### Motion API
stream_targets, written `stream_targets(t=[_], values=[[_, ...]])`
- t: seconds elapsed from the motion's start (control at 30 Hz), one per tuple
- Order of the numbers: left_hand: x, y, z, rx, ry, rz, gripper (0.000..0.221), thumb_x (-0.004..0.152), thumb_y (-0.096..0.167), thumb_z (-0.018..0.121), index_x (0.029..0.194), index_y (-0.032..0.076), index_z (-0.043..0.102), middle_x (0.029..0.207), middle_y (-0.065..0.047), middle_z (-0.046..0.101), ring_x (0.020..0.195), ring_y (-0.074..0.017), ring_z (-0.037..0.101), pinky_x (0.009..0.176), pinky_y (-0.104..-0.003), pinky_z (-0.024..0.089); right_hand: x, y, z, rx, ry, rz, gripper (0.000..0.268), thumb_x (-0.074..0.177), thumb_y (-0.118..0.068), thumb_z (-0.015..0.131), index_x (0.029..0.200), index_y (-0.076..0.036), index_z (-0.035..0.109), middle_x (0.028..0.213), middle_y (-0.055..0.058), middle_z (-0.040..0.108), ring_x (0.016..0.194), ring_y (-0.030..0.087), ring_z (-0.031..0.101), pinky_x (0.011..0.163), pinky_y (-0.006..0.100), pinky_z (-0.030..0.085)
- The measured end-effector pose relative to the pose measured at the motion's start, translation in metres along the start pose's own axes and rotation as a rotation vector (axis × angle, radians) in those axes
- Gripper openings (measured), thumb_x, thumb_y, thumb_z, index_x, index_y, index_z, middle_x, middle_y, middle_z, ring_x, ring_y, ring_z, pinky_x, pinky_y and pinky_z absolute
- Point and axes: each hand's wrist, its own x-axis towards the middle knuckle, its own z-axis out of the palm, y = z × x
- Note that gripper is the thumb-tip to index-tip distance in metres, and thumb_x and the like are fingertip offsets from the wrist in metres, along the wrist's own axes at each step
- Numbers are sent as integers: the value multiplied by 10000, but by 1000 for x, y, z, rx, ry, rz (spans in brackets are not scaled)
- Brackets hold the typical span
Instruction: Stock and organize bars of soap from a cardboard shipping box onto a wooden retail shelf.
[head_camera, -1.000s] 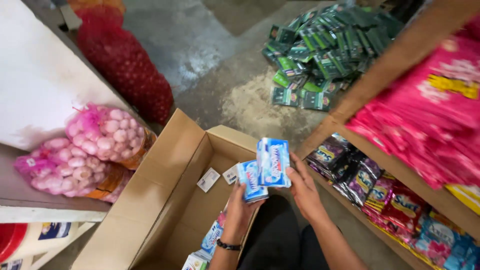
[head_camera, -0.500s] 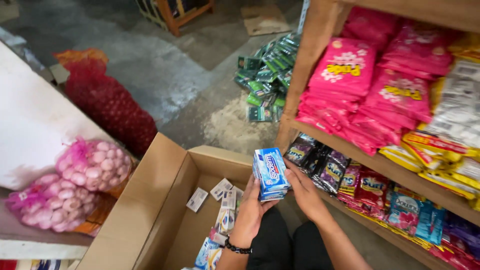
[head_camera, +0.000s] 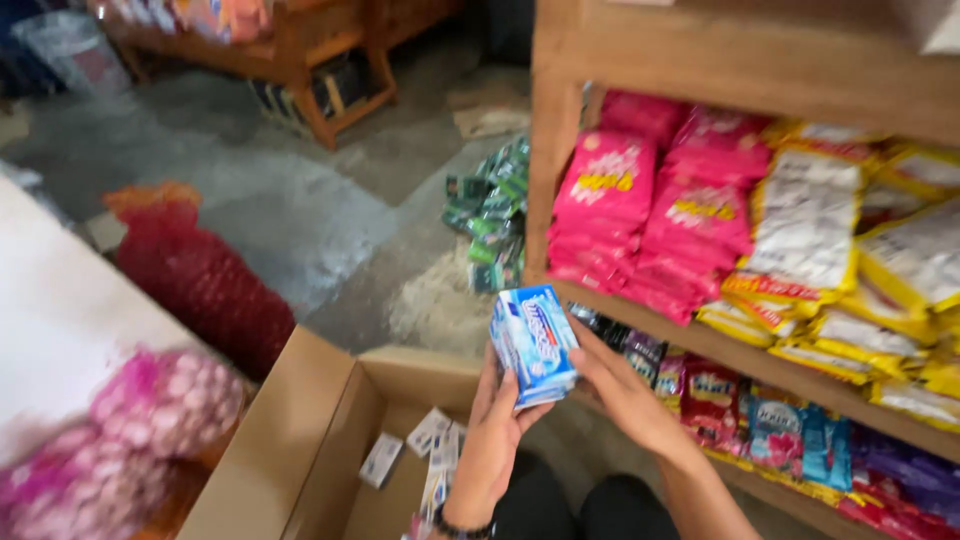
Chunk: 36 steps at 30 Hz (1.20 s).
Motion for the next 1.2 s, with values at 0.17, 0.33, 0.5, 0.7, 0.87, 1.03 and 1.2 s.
stream_targets(t=[0.17,0.33,0.5,0.7,0.87,1.03,1.2], values=[[2,58,60,-3,-205,137,695,1053,269,437,1649,150,101,1661,-46,319,1419,-224,494,1107,-417,485,-23,-90,-17,-29,15,-281,750,1023,-299,521,1628,-16,180,1720,133,227,1572,217,210,1225,375,174],[34,117,123,37,-445,196,733,1057,268,483,1670,124,107,1673,-88,288,1407,-242,482,1067,-438,501,-10,-159,-35,-363,212,-492,1010,788,-148,810,1602,-27,224,1660,152,316,1486,230,358,1172,375,348],[120,150,191,395,-403,524,703,1051,445,469,1600,31,321,1556,-127,493,1364,-252,552,1021,-375,503,38,-215,-86,-601,490,-508,962,881,-42,825,1675,-112,286,1442,198,559,1133,291,584,921,367,540],[246,164,245,814,-306,930,647,1138,508,326,1332,-33,622,1318,-235,685,1295,-378,623,1095,-408,472,112,-245,-154,-808,536,-812,753,1051,-77,813,1609,-42,308,1390,203,672,1191,244,701,991,356,568],[257,137,230,1007,-240,1204,337,1048,266,540,1246,12,638,1147,-248,701,1101,-440,647,920,-486,521,148,-233,-189,-1067,571,-486,745,994,-258,803,1568,-50,375,1149,301,695,1095,427,652,919,456,508],[232,146,238,1101,-88,1105,471,963,163,653,1415,73,556,935,-194,738,913,-407,700,836,-526,508,161,-230,-202,-906,469,-523,669,1069,-366,678,1579,-47,385,1228,263,697,1155,355,702,957,425,526],[271,129,234,941,-47,1264,487,973,152,666,1428,81,507,1072,-125,734,991,-310,739,893,-450,539,184,-227,-203,-957,558,-576,630,1077,-343,709,1551,-9,461,1270,276,690,1190,389,669,978,447,515]])
